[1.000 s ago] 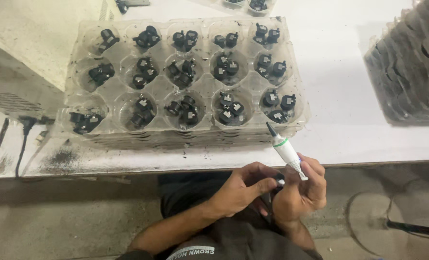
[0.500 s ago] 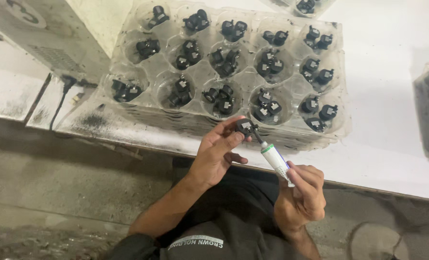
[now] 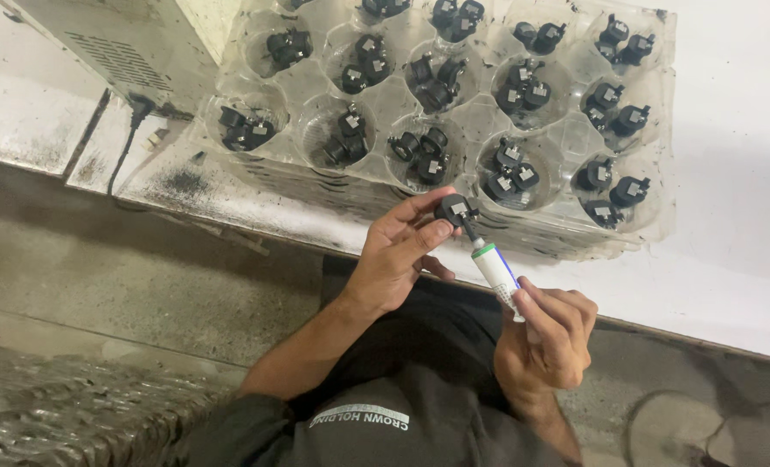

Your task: The person applies adhesive from a small tube to black charger plug bodies, working one plug at a time. They pick each plug from a plastic egg-style tray, dispense adhesive onto its metal contact area, and place it back in the tray, repeating across many plugs.

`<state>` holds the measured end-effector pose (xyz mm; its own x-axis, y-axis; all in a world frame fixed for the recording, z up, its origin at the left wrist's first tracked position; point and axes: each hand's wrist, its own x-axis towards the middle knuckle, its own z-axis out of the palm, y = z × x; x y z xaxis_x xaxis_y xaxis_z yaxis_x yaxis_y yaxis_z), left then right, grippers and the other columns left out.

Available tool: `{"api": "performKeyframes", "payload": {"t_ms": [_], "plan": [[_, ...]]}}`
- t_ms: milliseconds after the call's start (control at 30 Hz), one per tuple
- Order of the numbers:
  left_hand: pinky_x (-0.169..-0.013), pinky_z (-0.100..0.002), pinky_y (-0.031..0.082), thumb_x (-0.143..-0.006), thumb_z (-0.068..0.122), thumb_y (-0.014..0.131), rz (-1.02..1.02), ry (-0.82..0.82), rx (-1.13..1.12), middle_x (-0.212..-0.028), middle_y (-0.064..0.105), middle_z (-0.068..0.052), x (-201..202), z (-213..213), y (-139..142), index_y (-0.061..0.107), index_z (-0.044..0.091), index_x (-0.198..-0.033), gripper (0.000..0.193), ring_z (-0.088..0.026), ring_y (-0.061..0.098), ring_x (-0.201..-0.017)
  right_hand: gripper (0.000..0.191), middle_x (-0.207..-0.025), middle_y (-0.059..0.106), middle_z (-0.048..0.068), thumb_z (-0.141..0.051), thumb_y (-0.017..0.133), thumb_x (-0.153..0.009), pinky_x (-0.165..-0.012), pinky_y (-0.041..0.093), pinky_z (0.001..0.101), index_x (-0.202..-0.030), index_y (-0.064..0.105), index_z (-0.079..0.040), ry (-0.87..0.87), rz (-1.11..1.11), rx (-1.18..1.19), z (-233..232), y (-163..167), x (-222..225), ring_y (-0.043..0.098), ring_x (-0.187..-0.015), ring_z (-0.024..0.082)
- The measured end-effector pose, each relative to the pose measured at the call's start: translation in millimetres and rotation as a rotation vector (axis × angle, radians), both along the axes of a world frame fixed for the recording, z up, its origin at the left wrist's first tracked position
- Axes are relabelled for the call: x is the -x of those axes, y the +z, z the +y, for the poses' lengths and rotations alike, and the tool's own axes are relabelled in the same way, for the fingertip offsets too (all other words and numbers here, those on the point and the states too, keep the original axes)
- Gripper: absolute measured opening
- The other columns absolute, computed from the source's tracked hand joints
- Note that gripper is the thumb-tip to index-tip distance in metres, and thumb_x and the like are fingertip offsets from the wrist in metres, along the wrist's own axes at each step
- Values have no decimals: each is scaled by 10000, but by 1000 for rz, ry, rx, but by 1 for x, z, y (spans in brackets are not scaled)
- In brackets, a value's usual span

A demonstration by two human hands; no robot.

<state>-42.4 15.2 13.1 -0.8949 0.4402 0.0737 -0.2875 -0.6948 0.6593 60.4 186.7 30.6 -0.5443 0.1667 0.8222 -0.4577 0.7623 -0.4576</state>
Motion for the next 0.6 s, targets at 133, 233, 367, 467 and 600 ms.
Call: {"api": "performKeyframes", "payload": {"t_ms": [133, 233, 367, 467, 600], "plan": [[-649, -305, 658, -1019, 71, 682, 5, 9, 17, -1201, 681, -64, 2, 0, -4, 536, 18, -1487, 493, -137, 661, -1098, 428, -1085, 745, 115, 161, 837, -731, -820, 482, 348, -1084, 711, -45, -8, -34, 16, 2, -1, -1, 600, -929, 236], [-634, -299, 655, -1014, 69, 685, -6, 7, 38, -1194, 689, -69, 2, -1, -6, 539, 15, -1483, 494, -140, 669, -1095, 412, -1093, 747, 110, 145, 853, -766, -805, 473, 343, -1102, 710, -45, 30, -53, 27, 6, -2, -1, 611, -944, 231], [-627, -300, 658, -1012, 72, 687, -11, 1, 35, -1184, 690, -78, 2, -1, -6, 539, 18, -1485, 498, -145, 674, -1100, 403, -1082, 750, 109, 145, 856, -766, -795, 443, 342, -1084, 705, -52, 29, -26, 52, 5, -5, 0, 601, -932, 217], [-625, -300, 659, -1007, 74, 687, -26, 4, 26, -1188, 690, -75, 1, -1, -6, 540, 20, -1482, 500, -146, 672, -1093, 403, -1070, 751, 109, 157, 828, -754, -793, 440, 342, -1076, 709, -55, 33, -35, 48, 5, -6, -1, 594, -919, 216], [-629, -302, 662, -1001, 67, 689, -36, 18, 22, -1191, 685, -72, 0, 0, -6, 547, 22, -1474, 496, -143, 666, -1091, 405, -1067, 756, 105, 186, 767, -757, -776, 434, 336, -1075, 716, -59, 39, -36, 48, 7, -8, 0, 589, -908, 209]]}}
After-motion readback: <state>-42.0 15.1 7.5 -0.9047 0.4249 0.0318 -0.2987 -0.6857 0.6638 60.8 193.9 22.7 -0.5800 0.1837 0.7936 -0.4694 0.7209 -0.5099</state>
